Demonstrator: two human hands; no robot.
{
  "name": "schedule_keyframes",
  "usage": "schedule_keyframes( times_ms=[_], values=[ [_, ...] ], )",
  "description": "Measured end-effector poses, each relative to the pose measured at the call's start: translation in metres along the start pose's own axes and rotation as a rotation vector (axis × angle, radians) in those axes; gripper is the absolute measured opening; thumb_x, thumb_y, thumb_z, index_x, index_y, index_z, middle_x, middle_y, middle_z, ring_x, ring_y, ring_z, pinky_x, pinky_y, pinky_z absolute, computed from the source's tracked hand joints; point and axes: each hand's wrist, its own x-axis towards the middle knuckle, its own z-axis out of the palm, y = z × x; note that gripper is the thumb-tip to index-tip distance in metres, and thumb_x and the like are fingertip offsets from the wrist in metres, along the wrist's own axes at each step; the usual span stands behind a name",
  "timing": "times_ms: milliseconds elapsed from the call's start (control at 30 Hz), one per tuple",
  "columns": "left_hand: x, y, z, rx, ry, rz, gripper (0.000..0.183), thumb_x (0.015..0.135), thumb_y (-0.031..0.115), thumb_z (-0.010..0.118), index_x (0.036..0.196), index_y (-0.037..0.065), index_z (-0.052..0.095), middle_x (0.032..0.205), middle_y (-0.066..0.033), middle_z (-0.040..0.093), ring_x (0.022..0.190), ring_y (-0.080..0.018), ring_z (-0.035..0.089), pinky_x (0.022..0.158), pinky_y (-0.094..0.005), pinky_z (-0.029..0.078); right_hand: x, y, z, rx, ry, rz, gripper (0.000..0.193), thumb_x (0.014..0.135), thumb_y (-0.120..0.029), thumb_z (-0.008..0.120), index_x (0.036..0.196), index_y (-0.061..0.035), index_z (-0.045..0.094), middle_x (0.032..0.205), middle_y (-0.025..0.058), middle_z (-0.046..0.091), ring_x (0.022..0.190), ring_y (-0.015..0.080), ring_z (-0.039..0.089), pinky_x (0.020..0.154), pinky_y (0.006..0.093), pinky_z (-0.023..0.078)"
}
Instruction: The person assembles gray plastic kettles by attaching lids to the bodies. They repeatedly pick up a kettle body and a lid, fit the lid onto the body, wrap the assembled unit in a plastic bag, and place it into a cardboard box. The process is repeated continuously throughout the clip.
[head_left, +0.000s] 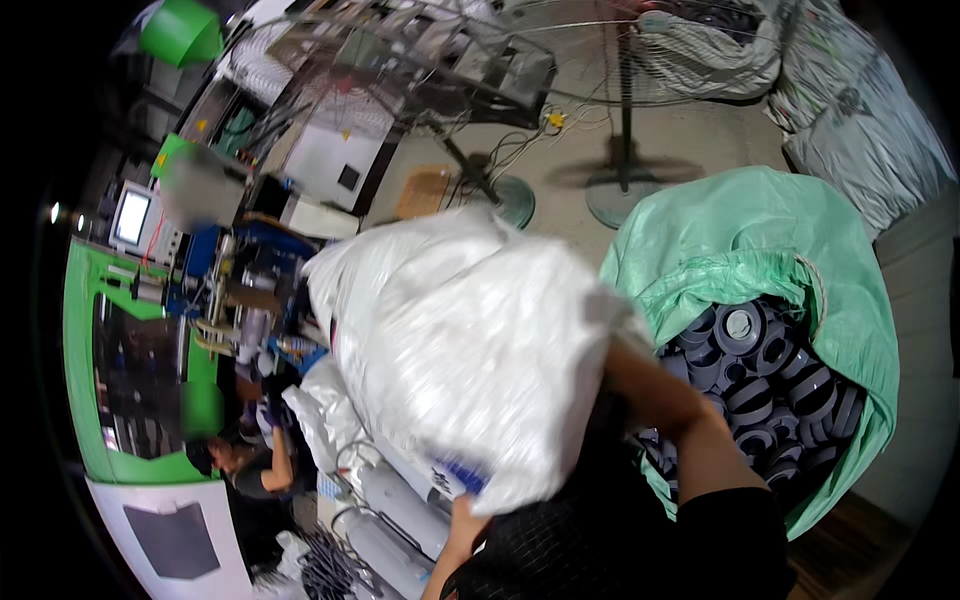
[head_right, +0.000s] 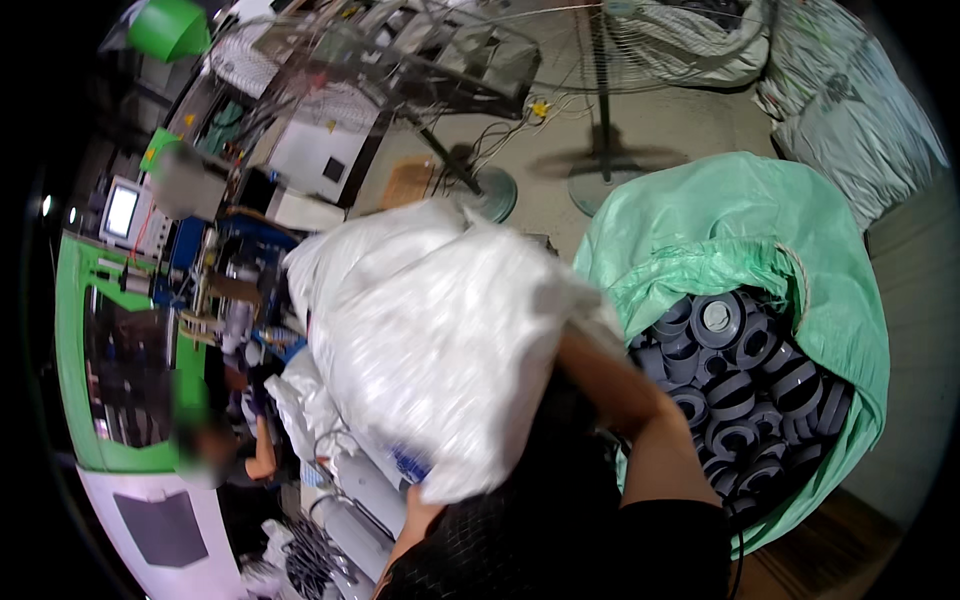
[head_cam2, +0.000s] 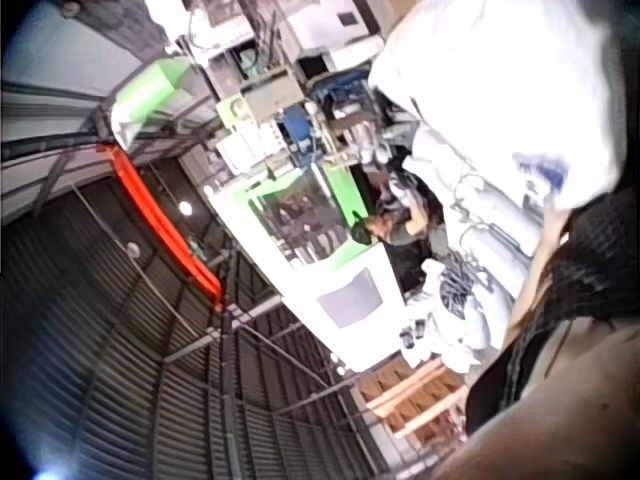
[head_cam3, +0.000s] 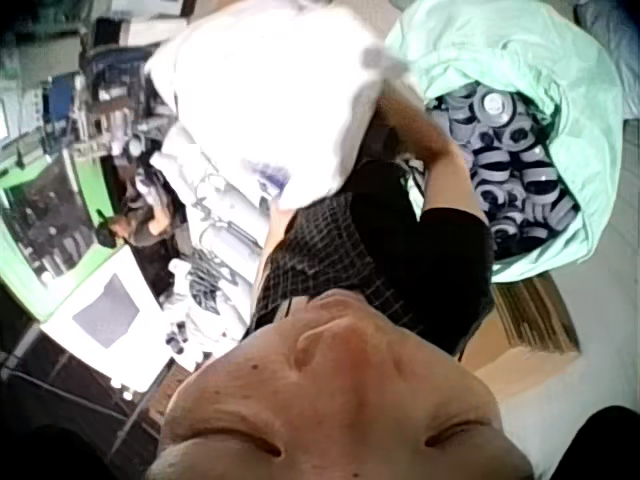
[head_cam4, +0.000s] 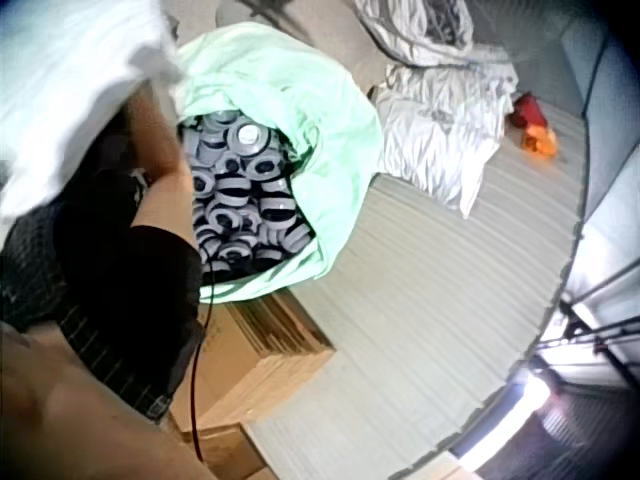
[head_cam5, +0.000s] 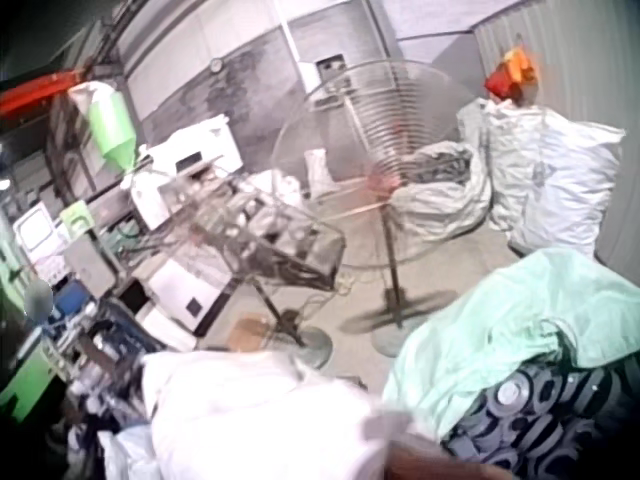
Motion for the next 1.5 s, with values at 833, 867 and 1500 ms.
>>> schedule_keyframes(
  times_ms=[833,867,1500],
  values=[
    [0.105,0.137,-0.235,-0.625,-0.469,-0.334,0.033,0.090,0.011,0.072,0.118,-0.006,0.068,0.112,-0.0110,0.073,0.097,-0.0199,0.071,0.084,-0.0310,0.057,0.115,-0.087,-0.156,-1.010,-0.289,0.517,0.042,0.063,0.000,0.072,0.104,0.0062,0.072,0.110,0.0150,0.070,0.100,0.0221,0.066,0.087,0.0282,0.051],
    [0.114,0.115,-0.273,-0.638,-0.352,-0.433,0.036,0.091,0.011,0.071,0.123,-0.006,0.065,0.114,-0.0124,0.072,0.101,-0.0207,0.071,0.087,-0.0331,0.058,0.130,-0.098,-0.173,-0.349,-0.263,0.702,0.036,0.058,0.002,0.070,0.093,0.0064,0.071,0.094,0.0157,0.071,0.095,0.0245,0.067,0.085,0.0306,0.053],
    [0.142,0.103,-0.135,0.227,0.719,0.223,0.051,0.082,0.009,0.077,0.126,-0.003,0.055,0.114,-0.0228,0.065,0.107,-0.0317,0.064,0.094,-0.0449,0.049,0.179,0.054,-0.056,-1.520,-0.048,-0.163,0.041,0.086,-0.013,0.063,0.123,0.0015,0.061,0.109,0.0273,0.066,0.100,0.0419,0.064,0.090,0.0496,0.050]
  ],
)
